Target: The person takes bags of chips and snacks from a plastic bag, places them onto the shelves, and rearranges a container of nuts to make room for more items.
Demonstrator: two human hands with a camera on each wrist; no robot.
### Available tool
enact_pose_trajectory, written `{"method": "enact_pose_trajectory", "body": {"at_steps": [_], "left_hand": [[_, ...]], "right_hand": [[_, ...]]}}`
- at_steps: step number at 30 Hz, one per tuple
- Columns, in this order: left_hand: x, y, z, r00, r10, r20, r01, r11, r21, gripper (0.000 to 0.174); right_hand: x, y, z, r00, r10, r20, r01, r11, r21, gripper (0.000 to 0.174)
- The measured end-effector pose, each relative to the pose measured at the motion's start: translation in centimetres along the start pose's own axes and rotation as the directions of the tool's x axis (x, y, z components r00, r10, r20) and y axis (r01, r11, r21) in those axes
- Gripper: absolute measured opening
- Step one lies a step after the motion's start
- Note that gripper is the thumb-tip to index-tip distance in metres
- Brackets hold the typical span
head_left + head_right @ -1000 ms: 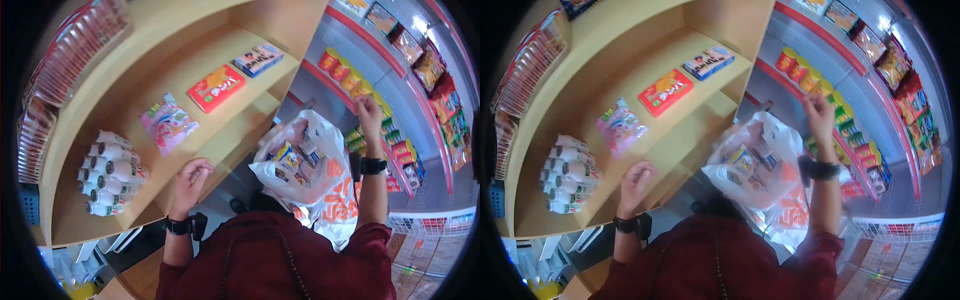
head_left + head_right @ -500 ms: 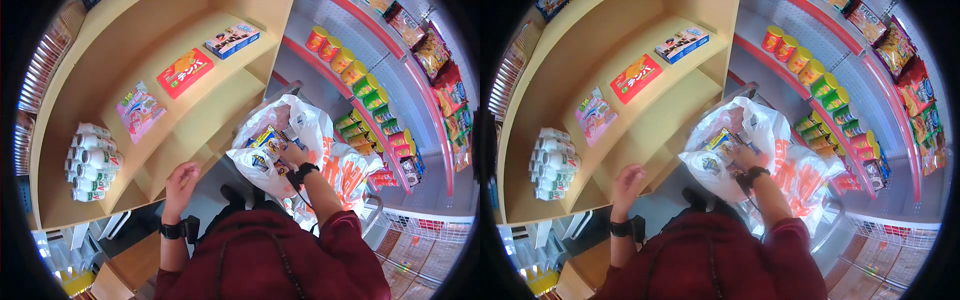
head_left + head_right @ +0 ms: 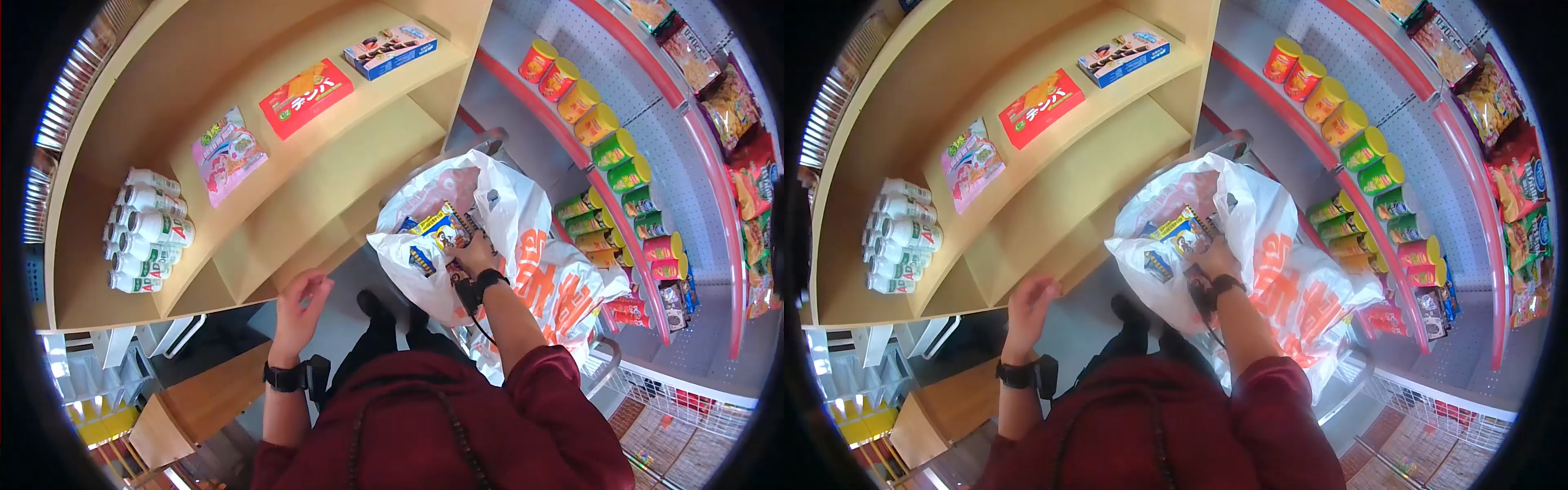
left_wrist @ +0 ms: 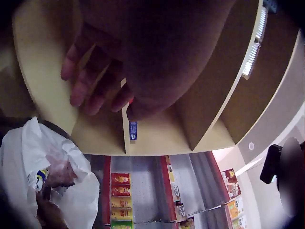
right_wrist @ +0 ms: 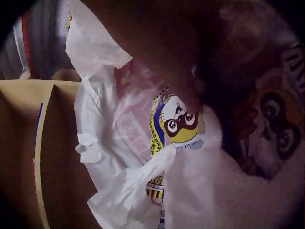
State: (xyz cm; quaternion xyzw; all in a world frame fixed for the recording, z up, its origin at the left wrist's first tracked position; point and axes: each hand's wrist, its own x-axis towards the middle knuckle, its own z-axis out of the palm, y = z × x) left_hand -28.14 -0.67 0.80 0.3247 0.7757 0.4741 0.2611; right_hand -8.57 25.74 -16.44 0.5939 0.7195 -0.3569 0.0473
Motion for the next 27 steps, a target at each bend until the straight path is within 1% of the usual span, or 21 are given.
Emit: {"method": "enact_pose_trajectory", "body": {"at_steps": [2, 4, 5, 7, 8, 9, 10, 11, 12, 13, 14, 15, 16, 19, 20, 22, 23, 24, 25, 26, 27], "left_hand": [[0.2, 0.8, 0.5, 1.000, -0.013, 0.009, 0.013, 1.000, -0.017, 0.019], [0.5, 1.1, 0.8, 1.000, -0.023, 0.020, 0.024, 0.999, -0.035, 0.019], [0.6, 1.2, 1.0, 0.999, -0.021, 0.036, 0.023, 0.999, -0.042, 0.019], [0.8, 1.3, 1.2, 0.998, -0.020, 0.054, 0.022, 0.999, -0.048, 0.019], [1.0, 1.2, 1.4, 0.998, -0.019, 0.054, 0.022, 0.997, -0.068, 0.020], [1.0, 1.2, 1.6, 0.998, -0.016, 0.053, 0.021, 0.996, -0.087, 0.020], [1.0, 1.4, 1.7, 0.998, -0.015, 0.053, 0.019, 0.996, -0.088, 0.020], [1.0, 1.6, 1.7, 0.998, -0.014, 0.064, 0.019, 0.997, -0.068, 0.020], [1.0, 1.7, 1.7, 0.997, -0.014, 0.074, 0.018, 0.999, -0.049, 0.020], [1.0, 1.8, 1.7, 0.997, -0.013, 0.073, 0.017, 0.999, -0.047, 0.020], [0.9, 1.9, 1.6, 0.997, -0.010, 0.076, 0.012, 1.000, -0.028, 0.020], [0.9, 1.9, 1.5, 0.997, -0.005, 0.077, 0.006, 1.000, -0.008, 0.019], [1.0, 1.7, 1.4, 0.997, -0.004, 0.075, 0.004, 1.000, -0.005, 0.019], [1.0, 1.1, 1.1, 0.997, -0.020, 0.070, 0.023, 0.999, -0.045, 0.019], [1.0, 1.2, 1.1, 0.997, -0.028, 0.069, 0.031, 0.999, -0.040, 0.019], [1.1, 1.1, 1.0, 0.997, -0.038, 0.065, 0.040, 0.999, -0.034, 0.019], [1.3, 1.1, 1.0, 0.997, -0.031, 0.067, 0.033, 0.999, -0.031, 0.020], [1.4, 1.1, 1.0, 0.997, -0.024, 0.070, 0.026, 0.999, -0.027, 0.020], [1.5, 1.1, 1.0, 0.997, -0.024, 0.068, 0.025, 0.999, -0.027, 0.020], [1.7, 1.2, 1.0, 0.997, -0.024, 0.068, 0.025, 1.000, -0.013, 0.020], [1.8, 1.3, 1.0, 0.997, -0.024, 0.068, 0.024, 1.000, 0.001, 0.020]], "right_hand": [[-0.6, -0.3, -0.7, 0.999, 0.036, 0.023, -0.036, 0.999, 0.019, 0.076], [-1.7, -0.7, -1.8, 0.996, -0.085, -0.017, 0.087, 0.979, 0.183, 0.075], [-2.3, -1.0, -2.3, 0.996, -0.083, -0.016, 0.085, 0.979, 0.184, 0.075], [-3.1, -1.4, -2.8, 0.985, -0.160, -0.064, 0.171, 0.961, 0.216, 0.068], [-2.2, -0.5, -1.5, 0.985, -0.158, -0.063, 0.169, 0.961, 0.217, 0.068], [-0.5, 1.0, 0.7, 0.920, -0.321, -0.226, 0.367, 0.908, 0.205, 0.067], [0.5, 1.8, 1.8, 0.801, -0.463, -0.380, 0.549, 0.821, 0.157, 0.066], [0.2, 1.5, 1.5, 0.801, -0.463, -0.380, 0.549, 0.821, 0.157, 0.066], [-0.7, 0.5, 0.7, 0.901, -0.356, -0.249, 0.401, 0.901, 0.165, 0.066], [-1.7, -0.5, -0.3, 0.967, -0.228, -0.114, 0.244, 0.958, 0.151, 0.067], [-2.9, -1.7, -1.5, 0.967, -0.230, -0.114, 0.245, 0.957, 0.153, 0.067], [-4.2, -3.0, -2.8, 0.994, -0.110, -0.013, 0.110, 0.963, 0.247, 0.067], [-4.8, -3.8, -3.4, 0.995, 0.002, 0.099, -0.034, 0.945, 0.324, 0.067], [-2.6, -1.8, -1.5, 1.000, 0.004, 0.018, -0.010, 0.941, 0.339, 0.061], [-1.5, -0.8, -0.6, 1.000, 0.000, 0.019, -0.007, 0.941, 0.338, 0.061], [0.0, 0.9, 0.8, 0.982, -0.047, -0.185, 0.099, 0.953, 0.285, 0.059], [-1.6, -0.5, -0.5, 0.957, -0.092, -0.274, 0.185, 0.922, 0.340, 0.047], [-1.0, 0.0, -0.6, 0.957, -0.094, -0.273, 0.187, 0.922, 0.339, 0.047], [0.1, 1.1, -0.7, 0.989, -0.139, -0.047, 0.137, 0.766, 0.628, 0.040], [0.9, 1.5, -1.0, 0.956, -0.248, 0.157, 0.004, 0.546, 0.838, 0.033], [-1.2, -0.7, -3.7, 0.962, -0.203, 0.184, -0.034, 0.578, 0.815, 0.027]]}}
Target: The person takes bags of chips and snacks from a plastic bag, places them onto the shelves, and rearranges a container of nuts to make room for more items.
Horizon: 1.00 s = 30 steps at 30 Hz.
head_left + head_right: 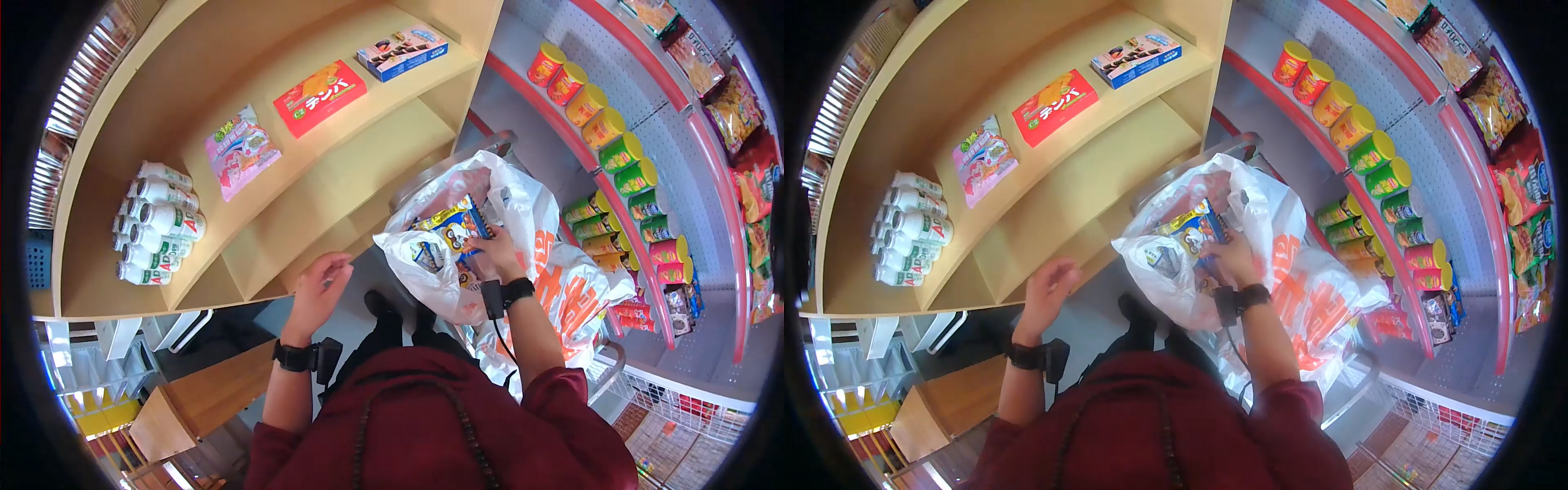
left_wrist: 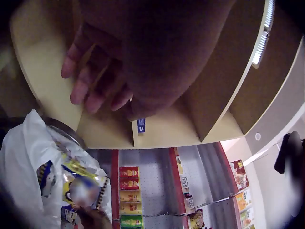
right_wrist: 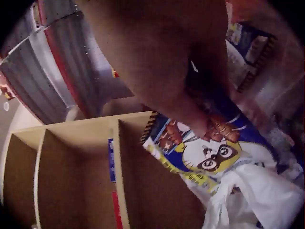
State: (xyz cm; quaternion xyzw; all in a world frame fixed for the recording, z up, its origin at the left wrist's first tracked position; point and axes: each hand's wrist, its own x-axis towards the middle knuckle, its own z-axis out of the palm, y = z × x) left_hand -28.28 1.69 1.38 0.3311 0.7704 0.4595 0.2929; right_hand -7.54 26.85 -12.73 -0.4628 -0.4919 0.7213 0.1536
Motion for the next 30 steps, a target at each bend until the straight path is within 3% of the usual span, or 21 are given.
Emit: {"method": "enact_pose_trajectory", "body": {"at_steps": [1, 4, 5, 7, 8, 9, 11, 12, 13, 15, 16, 19, 21, 23, 25, 26, 28, 29, 30], "left_hand": [[0.2, -0.2, 0.1, 1.000, 0.004, -0.003, -0.004, 1.000, -0.001, 0.020], [0.7, -1.4, 0.5, 1.000, -0.018, -0.002, 0.018, 0.998, -0.053, 0.021], [0.9, -1.6, 0.8, 1.000, 0.017, 0.014, -0.016, 1.000, -0.018, 0.023], [1.5, -1.4, 1.1, 0.998, 0.055, 0.027, -0.056, 0.998, 0.016, 0.024], [1.8, -1.1, 1.4, 0.997, 0.044, 0.064, -0.048, 0.998, 0.051, 0.027], [2.2, -0.9, 1.6, 0.995, 0.032, 0.100, -0.041, 0.995, 0.087, 0.029], [3.0, -1.3, 2.6, 0.991, 0.049, 0.126, -0.053, 0.998, 0.028, 0.031], [3.4, -1.5, 3.2, 0.986, 0.065, 0.153, -0.061, 0.998, -0.029, 0.033], [3.7, -1.6, 3.8, 0.987, 0.065, 0.150, -0.061, 0.998, -0.029, 0.033], [4.4, -1.5, 4.8, 0.979, 0.147, 0.139, -0.127, 0.982, -0.140, 0.036], [4.5, -0.9, 5.1, 0.979, 0.146, 0.139, -0.127, 0.982, -0.140, 0.036], [4.8, -0.2, 5.5, 0.988, 0.128, 0.085, -0.106, 0.969, -0.223, 0.038], [5.5, -1.5, 5.4, 0.996, -0.080, 0.026, 0.083, 0.891, -0.447, 0.036], [5.1, -1.2, 4.4, 1.000, -0.022, -0.017, 0.014, 0.929, -0.369, 0.032], [4.7, -1.5, 3.4, 0.993, -0.050, -0.111, 0.003, 0.920, -0.392, 0.030], [4.6, -2.5, 3.0, 0.987, -0.073, -0.142, 0.005, 0.903, -0.431, 0.030], [4.4, -3.6, 2.0, 0.983, -0.120, -0.142, 0.037, 0.873, -0.487, 0.030], [4.2, -4.2, 1.5, 0.976, -0.167, -0.140, 0.066, 0.839, -0.540, 0.030], [4.1, -5.0, 1.0, 0.972, -0.184, -0.143, 0.089, 0.860, -0.502, 0.030]], "right_hand": [[-0.6, -1.4, 0.0, 1.000, -0.005, 0.001, 0.005, 1.000, -0.001, 0.027], [-0.4, -2.3, -0.9, 0.933, -0.356, 0.055, 0.359, 0.928, -0.101, 0.029], [-0.7, -2.9, -0.7, 0.932, -0.358, 0.056, 0.362, 0.927, -0.101, 0.029], [-1.7, -5.1, 0.4, 0.914, -0.406, -0.008, 0.402, 0.901, 0.162, 0.037], [-2.1, -5.6, 1.1, 0.924, -0.381, 0.046, 0.342, 0.871, 0.352, 0.044], [-2.4, -6.0, 2.2, 0.922, -0.385, 0.047, 0.345, 0.871, 0.351, 0.044], [-3.2, -6.7, 4.7, 0.940, -0.341, 0.013, 0.284, 0.804, 0.523, 0.047], [-3.8, -7.3, 5.5, 0.926, -0.347, 0.151, 0.199, 0.786, 0.585, 0.042], [-3.4, -6.5, 6.3, 0.925, -0.347, 0.154, 0.198, 0.787, 0.584, 0.042], [-2.5, -4.7, 7.8, 0.861, -0.328, 0.389, 0.033, 0.799, 0.601, 0.042], [-2.6, -4.4, 8.5, 0.861, -0.328, 0.389, 0.033, 0.799, 0.601, 0.042], [-3.5, -4.3, 10.5, 0.852, -0.254, 0.457, 0.017, 0.887, 0.462, 0.039], [-2.5, -2.6, 10.6, 0.837, -0.236, 0.494, 0.093, 0.950, 0.297, 0.035], [0.6, -0.1, 8.3, 0.834, -0.201, 0.514, 0.113, 0.974, 0.198, 0.029], [2.4, -0.1, 5.6, 0.961, -0.160, 0.226, 0.173, 0.984, -0.039, 0.026], [3.4, 1.1, 3.6, 0.975, -0.188, 0.119, 0.218, 0.917, -0.334, 0.026], [3.6, 0.9, 0.8, 0.957, -0.289, -0.019, 0.161, 0.586, -0.794, 0.028], [2.9, -0.1, 0.3, 0.939, -0.339, -0.048, 0.084, 0.365, -0.927, 0.032], [2.8, 0.0, -0.2, 0.940, -0.339, -0.049, 0.083, 0.364, -0.928, 0.032]]}}
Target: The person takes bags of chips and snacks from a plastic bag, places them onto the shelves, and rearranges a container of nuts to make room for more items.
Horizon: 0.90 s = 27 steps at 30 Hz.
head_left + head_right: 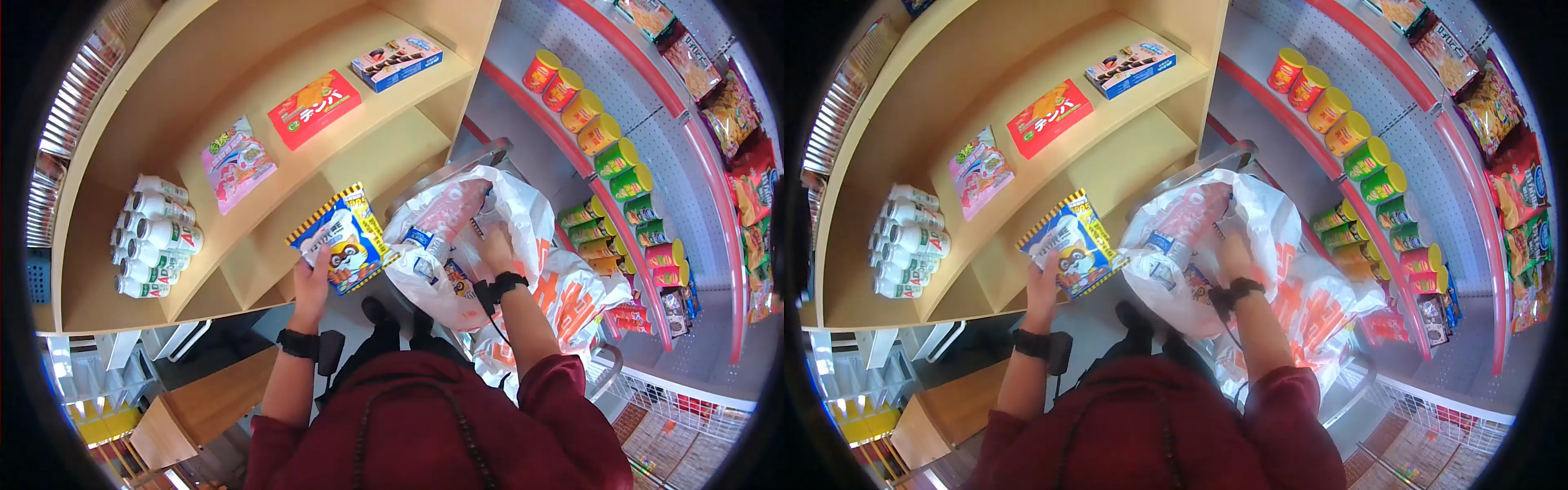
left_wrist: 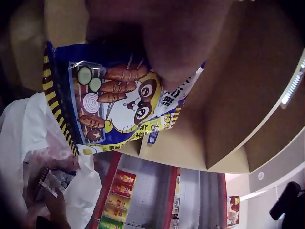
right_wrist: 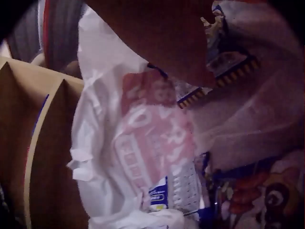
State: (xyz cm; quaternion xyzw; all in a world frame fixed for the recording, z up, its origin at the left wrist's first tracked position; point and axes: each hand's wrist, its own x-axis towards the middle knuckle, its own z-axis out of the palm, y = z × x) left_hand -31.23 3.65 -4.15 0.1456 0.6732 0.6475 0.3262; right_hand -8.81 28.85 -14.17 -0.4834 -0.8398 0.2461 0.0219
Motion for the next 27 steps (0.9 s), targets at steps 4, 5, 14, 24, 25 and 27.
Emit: {"method": "enact_pose_trajectory", "body": {"at_steps": [4, 5, 14, 24, 25, 27], "left_hand": [[-0.1, -0.7, -1.5, 0.999, -0.048, -0.022, 0.049, 0.999, 0.024, 0.030], [-0.2, -0.8, -1.5, 0.999, -0.033, -0.042, 0.034, 0.999, 0.024, 0.030], [0.3, -1.0, -2.2, 0.983, -0.167, -0.076, 0.171, 0.985, 0.038, 0.036], [0.1, 0.4, -0.5, 0.995, -0.036, -0.092, 0.035, 0.999, -0.014, 0.041], [0.1, 0.4, -0.4, 0.995, -0.011, -0.094, 0.009, 1.000, -0.024, 0.041], [0.4, -0.1, -1.0, 0.996, -0.054, -0.072, 0.052, 0.998, -0.026, 0.042]], "right_hand": [[-1.7, 0.3, -0.8, 0.970, 0.189, -0.151, -0.182, 0.981, 0.061, 0.042], [-2.0, 0.1, -1.1, 0.975, 0.150, -0.167, -0.130, 0.984, 0.124, 0.042], [-2.2, 1.9, 1.1, 0.982, 0.125, -0.139, -0.137, 0.988, -0.078, 0.026], [-1.6, -0.9, -5.9, 0.989, 0.108, -0.105, -0.106, 0.994, 0.021, 0.020], [-1.3, -0.8, -6.7, 0.989, 0.105, -0.105, -0.103, 0.994, 0.021, 0.020], [-0.9, -0.2, -8.0, 0.999, -0.023, -0.038, 0.039, 0.870, 0.492, 0.017]]}}
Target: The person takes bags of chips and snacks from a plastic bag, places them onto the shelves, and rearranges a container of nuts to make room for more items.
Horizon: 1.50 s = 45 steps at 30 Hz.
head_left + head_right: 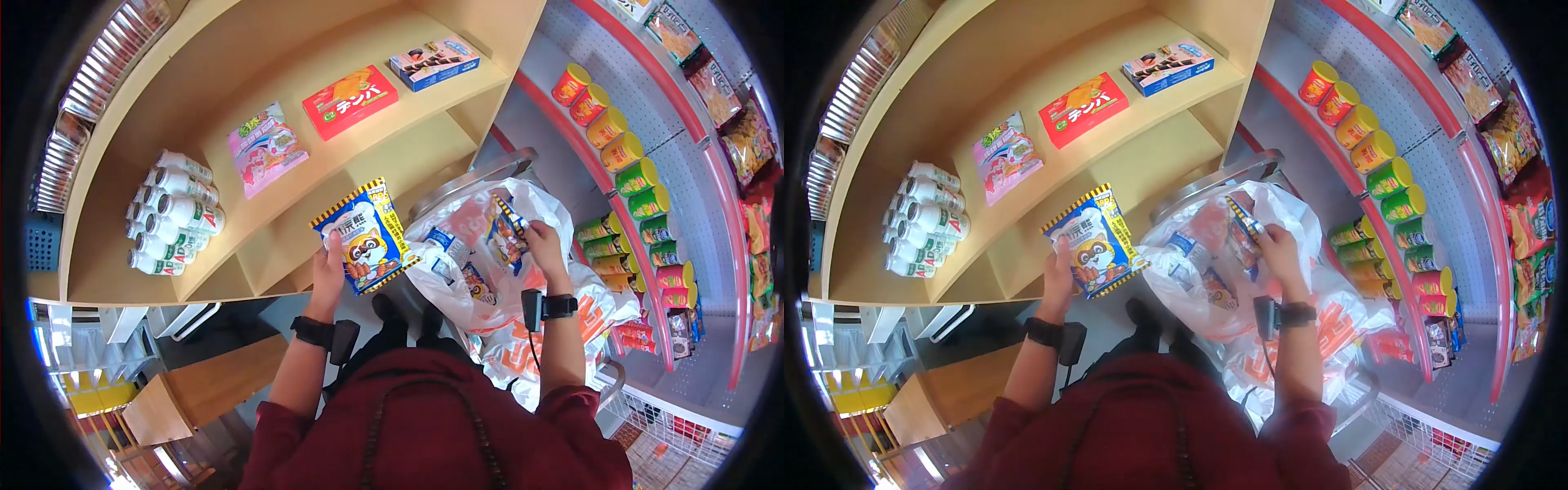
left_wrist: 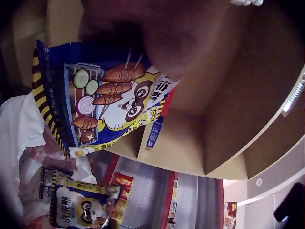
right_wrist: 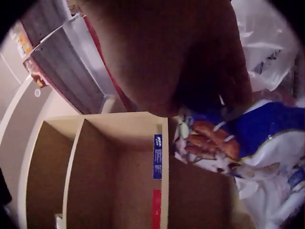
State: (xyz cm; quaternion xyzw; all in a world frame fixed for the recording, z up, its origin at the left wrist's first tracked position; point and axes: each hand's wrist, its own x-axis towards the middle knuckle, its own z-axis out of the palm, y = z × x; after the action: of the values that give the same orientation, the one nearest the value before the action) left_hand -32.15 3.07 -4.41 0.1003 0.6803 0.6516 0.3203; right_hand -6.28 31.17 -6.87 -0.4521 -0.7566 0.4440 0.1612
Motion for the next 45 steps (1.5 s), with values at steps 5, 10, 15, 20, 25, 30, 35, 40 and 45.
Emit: {"method": "enact_pose_trajectory", "body": {"at_steps": [5, 10, 15, 20, 25, 30, 35, 40, 45], "left_hand": [[0.1, -0.4, 0.3, 0.999, -0.010, 0.034, 0.013, 0.998, -0.069, 0.043], [-1.0, 0.8, 0.9, 0.998, -0.029, 0.059, 0.032, 0.999, -0.037, 0.042], [-1.2, 0.5, 0.7, 0.999, -0.008, 0.049, 0.009, 1.000, -0.014, 0.041], [-1.4, 0.4, 0.3, 0.998, 0.053, 0.014, -0.053, 0.998, -0.022, 0.040], [-1.0, -0.4, -0.1, 0.996, 0.075, -0.047, -0.072, 0.995, 0.069, 0.038], [-1.8, 0.7, 1.9, 0.999, 0.038, 0.016, -0.035, 0.988, -0.152, 0.033], [-1.3, 0.3, 1.5, 0.999, -0.050, -0.015, 0.041, 0.934, -0.355, 0.033], [-0.8, 0.3, 0.5, 0.997, -0.060, -0.046, 0.044, 0.955, -0.294, 0.033], [-1.0, 0.5, 0.5, 0.999, -0.031, 0.009, 0.032, 0.947, -0.319, 0.031]], "right_hand": [[0.2, -2.6, -0.1, 0.974, -0.033, 0.226, -0.153, 0.642, 0.752, 0.019], [0.5, -3.6, 2.2, 0.963, -0.059, 0.263, -0.181, 0.581, 0.793, 0.021], [-0.5, -5.3, 4.6, 0.931, -0.053, 0.361, -0.304, 0.436, 0.847, 0.032], [0.2, -3.9, 7.3, 0.934, -0.116, 0.337, -0.211, 0.582, 0.785, 0.037], [-0.1, -5.5, 10.2, 0.859, -0.050, 0.510, -0.512, -0.083, 0.855, 0.028], [-2.1, -8.6, 13.2, 0.866, -0.105, 0.489, -0.494, -0.331, 0.804, 0.022], [-3.2, -8.6, 14.6, 0.854, -0.071, 0.515, -0.515, -0.252, 0.819, 0.020], [-4.2, -9.7, 13.4, 0.813, -0.027, 0.582, -0.551, 0.290, 0.782, 0.020], [-4.5, -9.5, 13.2, 0.760, -0.046, 0.648, -0.587, 0.377, 0.716, 0.020]]}}
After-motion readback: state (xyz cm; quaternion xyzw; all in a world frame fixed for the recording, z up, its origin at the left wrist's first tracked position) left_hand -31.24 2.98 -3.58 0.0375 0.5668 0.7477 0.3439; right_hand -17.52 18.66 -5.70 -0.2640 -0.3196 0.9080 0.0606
